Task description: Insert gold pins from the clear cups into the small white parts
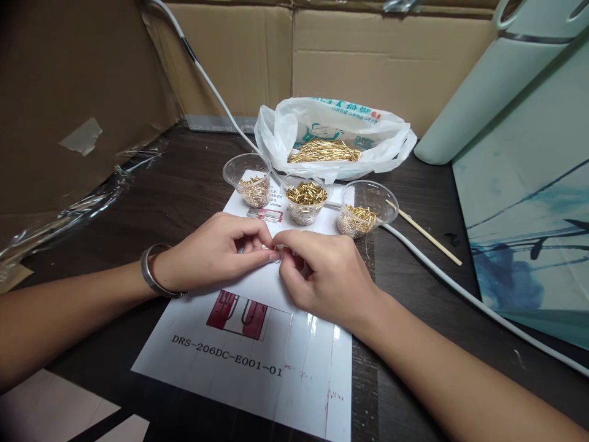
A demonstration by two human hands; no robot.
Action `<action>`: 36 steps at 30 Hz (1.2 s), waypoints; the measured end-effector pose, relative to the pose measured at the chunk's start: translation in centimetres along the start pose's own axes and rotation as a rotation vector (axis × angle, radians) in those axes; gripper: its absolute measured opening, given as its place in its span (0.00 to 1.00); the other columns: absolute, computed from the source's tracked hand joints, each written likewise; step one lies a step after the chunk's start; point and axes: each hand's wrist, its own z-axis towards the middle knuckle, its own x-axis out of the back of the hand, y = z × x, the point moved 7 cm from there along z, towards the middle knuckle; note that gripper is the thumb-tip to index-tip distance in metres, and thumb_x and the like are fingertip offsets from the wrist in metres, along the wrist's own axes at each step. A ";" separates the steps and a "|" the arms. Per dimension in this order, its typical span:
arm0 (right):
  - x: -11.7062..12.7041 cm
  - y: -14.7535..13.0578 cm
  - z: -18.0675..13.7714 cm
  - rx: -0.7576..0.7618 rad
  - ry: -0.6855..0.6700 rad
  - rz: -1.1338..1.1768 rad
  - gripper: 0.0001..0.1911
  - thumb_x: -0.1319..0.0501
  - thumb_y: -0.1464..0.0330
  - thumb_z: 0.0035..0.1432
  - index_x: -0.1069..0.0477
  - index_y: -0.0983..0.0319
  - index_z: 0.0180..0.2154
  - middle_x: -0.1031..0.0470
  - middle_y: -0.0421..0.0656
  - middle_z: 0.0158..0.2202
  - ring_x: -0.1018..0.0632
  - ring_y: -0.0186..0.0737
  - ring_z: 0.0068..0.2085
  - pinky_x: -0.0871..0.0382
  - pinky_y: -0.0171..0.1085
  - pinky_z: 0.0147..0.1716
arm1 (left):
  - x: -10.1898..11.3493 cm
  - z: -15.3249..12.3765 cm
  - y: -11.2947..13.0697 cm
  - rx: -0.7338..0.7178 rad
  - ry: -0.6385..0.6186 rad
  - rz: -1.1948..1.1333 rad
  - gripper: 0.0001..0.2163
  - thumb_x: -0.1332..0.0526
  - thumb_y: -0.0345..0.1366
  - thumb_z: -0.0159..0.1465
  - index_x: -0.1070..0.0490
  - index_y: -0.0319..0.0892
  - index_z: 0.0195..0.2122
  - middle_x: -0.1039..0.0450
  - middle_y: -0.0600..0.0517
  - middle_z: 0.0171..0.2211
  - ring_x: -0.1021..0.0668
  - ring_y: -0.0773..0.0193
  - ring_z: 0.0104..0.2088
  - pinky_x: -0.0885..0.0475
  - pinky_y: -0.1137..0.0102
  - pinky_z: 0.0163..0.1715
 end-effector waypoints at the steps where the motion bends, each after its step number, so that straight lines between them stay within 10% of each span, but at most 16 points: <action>1: 0.0 0.0 0.0 0.002 -0.004 0.001 0.09 0.40 0.77 0.51 0.28 0.62 0.35 0.30 0.34 0.22 0.33 0.25 0.21 0.39 0.28 0.23 | 0.0 0.0 0.0 -0.004 0.001 0.003 0.05 0.39 0.34 0.58 0.29 0.39 0.27 0.32 0.58 0.20 0.31 0.74 0.23 0.38 0.77 0.25; 36: -0.2 1.3 0.6 -0.170 -0.104 0.046 0.04 0.41 0.73 0.51 0.29 0.62 0.27 0.32 0.36 0.19 0.35 0.29 0.20 0.42 0.31 0.23 | 0.1 -0.2 0.5 -0.022 -0.007 0.058 0.04 0.41 0.33 0.58 0.27 0.39 0.30 0.33 0.56 0.21 0.31 0.72 0.23 0.38 0.76 0.26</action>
